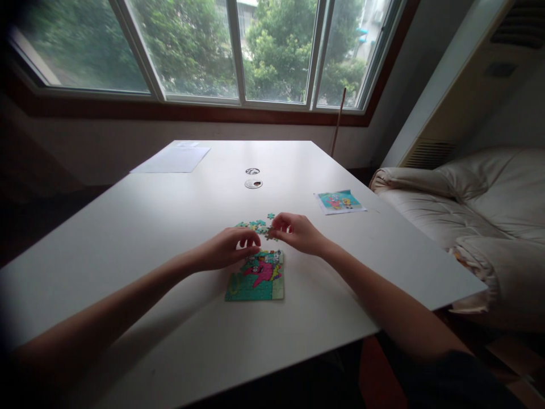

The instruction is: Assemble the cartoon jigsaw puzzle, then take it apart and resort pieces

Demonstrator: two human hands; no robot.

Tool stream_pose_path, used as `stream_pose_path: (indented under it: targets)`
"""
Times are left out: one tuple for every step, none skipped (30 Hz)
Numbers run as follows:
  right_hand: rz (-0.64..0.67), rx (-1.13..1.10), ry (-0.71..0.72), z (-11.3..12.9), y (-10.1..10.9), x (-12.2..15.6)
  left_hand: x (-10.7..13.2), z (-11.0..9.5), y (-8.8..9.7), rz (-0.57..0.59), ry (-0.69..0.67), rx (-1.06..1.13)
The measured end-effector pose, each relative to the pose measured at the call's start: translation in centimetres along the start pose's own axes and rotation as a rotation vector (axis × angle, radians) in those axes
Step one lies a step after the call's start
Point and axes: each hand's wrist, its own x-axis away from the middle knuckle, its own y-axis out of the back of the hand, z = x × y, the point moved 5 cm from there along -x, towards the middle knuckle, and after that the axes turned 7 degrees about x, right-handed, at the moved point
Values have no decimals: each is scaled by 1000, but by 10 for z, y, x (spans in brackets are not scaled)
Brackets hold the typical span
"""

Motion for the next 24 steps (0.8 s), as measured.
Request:
stream_pose_path:
  targets:
    - [-16,-28,-1,3,-4,0,0,-1,0,-27,8,10]
    - [-27,-59,-4,6,-8,-1,-1,-1,0,-56,14,19]
    - [-35,-97,-9,8,-12,-1,-1,-2,1,-89,19,26]
    - [-36,-143,-16,9,-16,-2,-1,-2,2,-123,23,31]
    - [-31,-199,-25,10,-19,-2,-1,-3,3,-156,26,34]
    - [-19,-261,-35,9,-22,-3,-1,-3,5,-187,27,35]
    - [-6,-326,-48,8,-24,-3,-1,-4,7,-212,27,35]
    - [5,-388,-62,7,-25,-4,-1,-4,8,-231,25,34]
    - [8,-439,-76,5,-26,-4,-1,-4,10,-244,21,31]
    - [2,-474,-87,3,-25,-5,-1,-3,11,-253,17,25]
    - [-10,-489,-96,1,-24,-5,-1,-2,13,-261,14,15]
    - [-27,-480,-105,-1,-21,-5,-1,0,14,-271,15,-2]
    - [-47,-442,-111,-3,-18,-5,0,3,16,-282,21,-25]
    - [-70,-371,-112,-5,-15,-5,0,6,18,-295,32,-54]
    - [-97,-268,-104,-6,-11,-5,2,10,20,-309,48,-88]
    - [-125,-145,-88,-6,-6,-4,3,14,22,-322,68,-124]
    - [-153,-21,-68,-6,-2,-4,4,18,24,-333,90,-159]
    - [-177,89,-51,-7,1,-4,5,22,26,-341,111,-189]
    - [-192,175,-39,-8,3,-3,6,25,27,-343,131,-214]
    - [-200,235,-34,-10,5,-3,7,27,28,-340,148,-232]
    - [-202,272,-32,-12,6,-3,7,29,28,-329,160,-242]
    - [-199,295,-29,-14,6,-4,6,30,28,-307,166,-243]
    - [-188,303,-17,-15,5,-4,5,30,28,-274,165,-236]
    - [-163,296,4,-15,3,-4,4,30,27,-228,155,-222]
